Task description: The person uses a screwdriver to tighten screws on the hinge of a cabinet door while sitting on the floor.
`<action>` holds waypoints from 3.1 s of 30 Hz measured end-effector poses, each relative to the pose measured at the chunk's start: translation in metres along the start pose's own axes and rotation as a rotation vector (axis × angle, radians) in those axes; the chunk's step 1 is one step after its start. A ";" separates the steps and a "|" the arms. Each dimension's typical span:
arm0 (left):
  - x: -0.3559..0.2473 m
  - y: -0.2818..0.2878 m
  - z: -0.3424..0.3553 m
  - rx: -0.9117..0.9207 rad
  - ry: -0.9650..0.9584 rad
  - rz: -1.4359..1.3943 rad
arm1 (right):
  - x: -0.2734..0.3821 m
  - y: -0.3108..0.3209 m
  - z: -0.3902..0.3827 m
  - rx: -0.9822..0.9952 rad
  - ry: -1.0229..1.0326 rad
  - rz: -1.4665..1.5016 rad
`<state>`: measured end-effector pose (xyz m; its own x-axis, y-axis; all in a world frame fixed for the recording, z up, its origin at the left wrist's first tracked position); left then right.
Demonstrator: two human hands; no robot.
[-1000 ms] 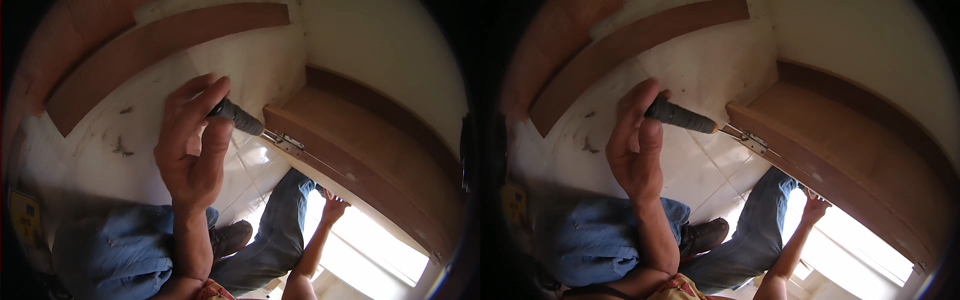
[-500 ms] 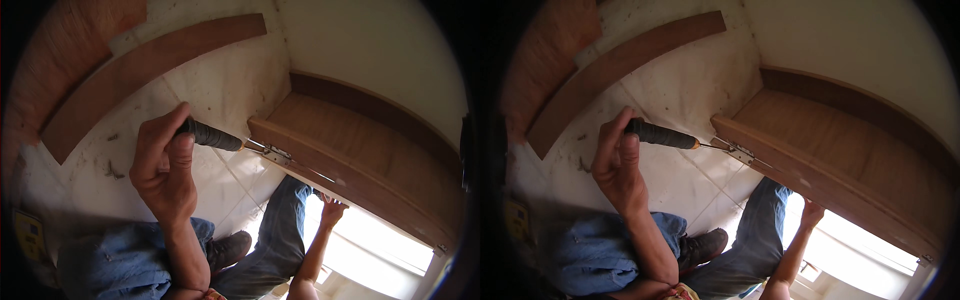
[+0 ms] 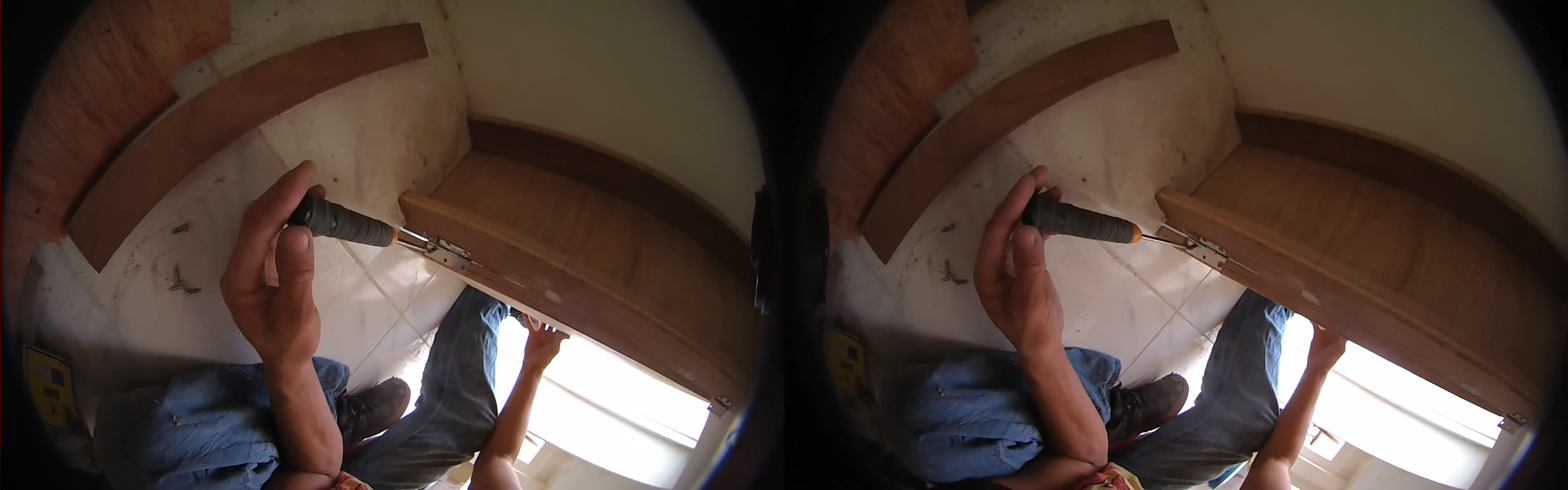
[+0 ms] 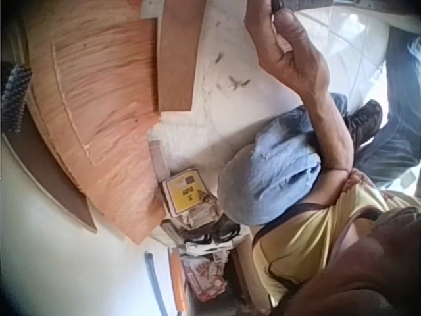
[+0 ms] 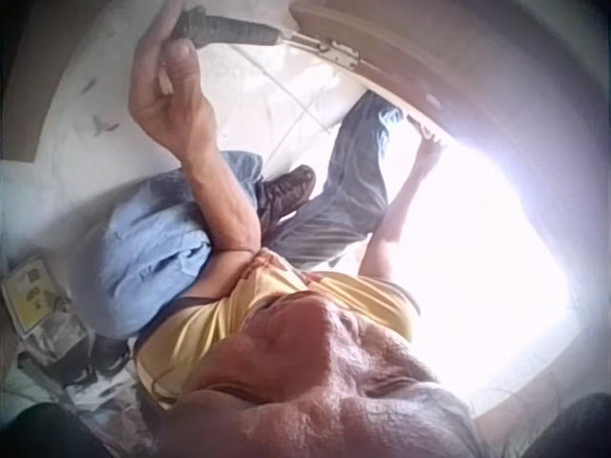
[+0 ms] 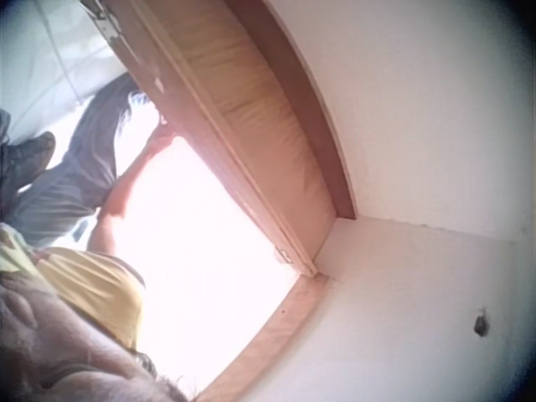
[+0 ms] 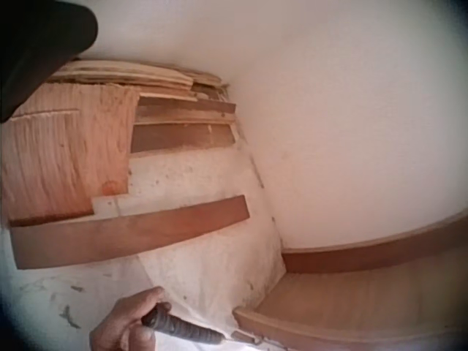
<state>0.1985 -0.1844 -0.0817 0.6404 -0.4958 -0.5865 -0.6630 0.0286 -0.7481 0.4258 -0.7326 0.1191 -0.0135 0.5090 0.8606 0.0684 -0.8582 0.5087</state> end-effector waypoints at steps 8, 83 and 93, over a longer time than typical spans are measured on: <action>-0.007 0.000 0.001 0.052 -0.011 0.114 | 0.001 -0.004 -0.003 -0.018 0.002 -0.007; 0.032 0.017 -0.017 -0.212 -0.243 0.277 | 0.023 -0.026 0.002 -0.080 0.030 -0.053; 0.042 0.025 0.003 -0.028 -0.273 0.073 | 0.018 -0.024 0.005 -0.043 0.086 -0.066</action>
<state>0.2098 -0.2014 -0.1261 0.6687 -0.2410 -0.7034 -0.7193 0.0297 -0.6941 0.4293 -0.7024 0.1226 -0.1019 0.5587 0.8231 0.0214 -0.8260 0.5633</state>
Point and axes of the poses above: each hand's wrist, its own z-axis towards the middle knuckle, its own y-axis out of the back of the hand, x = y × z, the point moved 5 cm from there along z, towards the middle knuckle, and after that the axes turned 11 degrees about -z, right-handed, at the moved point
